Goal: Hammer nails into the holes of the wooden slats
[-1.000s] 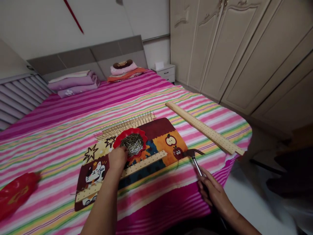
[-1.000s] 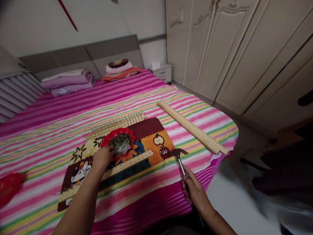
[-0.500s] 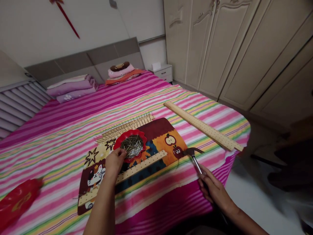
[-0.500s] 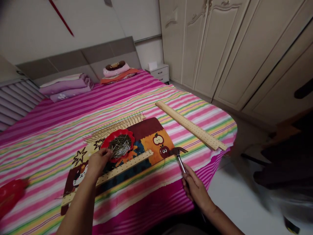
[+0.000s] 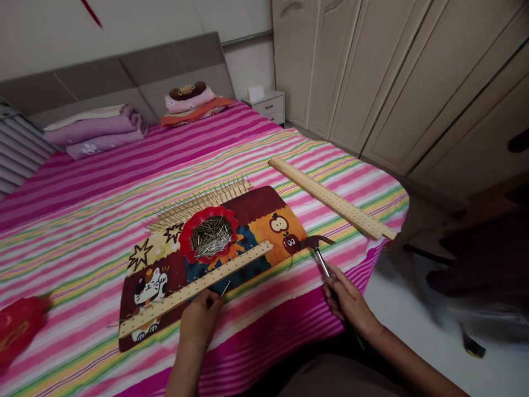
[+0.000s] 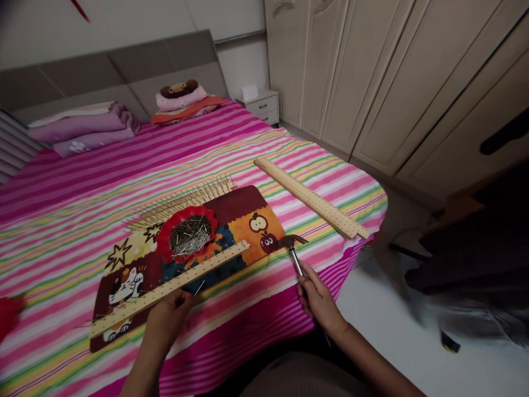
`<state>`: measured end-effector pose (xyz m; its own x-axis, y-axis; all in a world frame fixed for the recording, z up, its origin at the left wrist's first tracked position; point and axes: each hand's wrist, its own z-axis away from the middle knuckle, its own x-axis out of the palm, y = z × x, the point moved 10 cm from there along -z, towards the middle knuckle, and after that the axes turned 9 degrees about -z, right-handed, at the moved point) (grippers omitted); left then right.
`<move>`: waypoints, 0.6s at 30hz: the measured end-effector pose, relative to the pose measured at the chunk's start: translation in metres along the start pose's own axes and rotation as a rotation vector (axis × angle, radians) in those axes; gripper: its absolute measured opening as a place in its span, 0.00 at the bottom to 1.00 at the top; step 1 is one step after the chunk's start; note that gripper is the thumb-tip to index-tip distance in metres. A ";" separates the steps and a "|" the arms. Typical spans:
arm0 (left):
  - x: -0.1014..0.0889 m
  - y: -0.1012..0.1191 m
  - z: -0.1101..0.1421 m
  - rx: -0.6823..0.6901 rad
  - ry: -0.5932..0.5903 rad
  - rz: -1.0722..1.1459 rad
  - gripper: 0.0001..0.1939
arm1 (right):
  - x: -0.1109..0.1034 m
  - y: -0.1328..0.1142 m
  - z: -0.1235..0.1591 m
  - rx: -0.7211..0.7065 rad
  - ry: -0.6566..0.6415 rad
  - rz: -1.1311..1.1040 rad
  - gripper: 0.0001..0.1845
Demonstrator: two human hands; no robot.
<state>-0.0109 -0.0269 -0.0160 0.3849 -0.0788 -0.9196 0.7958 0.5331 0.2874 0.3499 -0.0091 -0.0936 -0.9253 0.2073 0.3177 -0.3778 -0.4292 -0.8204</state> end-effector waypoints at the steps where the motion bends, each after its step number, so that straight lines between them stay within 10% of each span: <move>1: 0.001 -0.002 0.002 -0.015 0.012 -0.030 0.07 | 0.000 0.000 0.000 0.003 0.000 -0.001 0.35; 11: -0.010 0.026 0.014 0.091 0.240 -0.136 0.09 | 0.000 0.000 0.001 0.013 0.023 -0.006 0.37; 18: -0.001 0.029 -0.003 0.093 0.129 -0.035 0.06 | 0.002 -0.001 0.000 -0.015 -0.004 -0.012 0.36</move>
<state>0.0103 -0.0085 -0.0079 0.2978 0.0155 -0.9545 0.8496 0.4516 0.2724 0.3488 -0.0081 -0.0927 -0.9207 0.2092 0.3295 -0.3887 -0.4130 -0.8236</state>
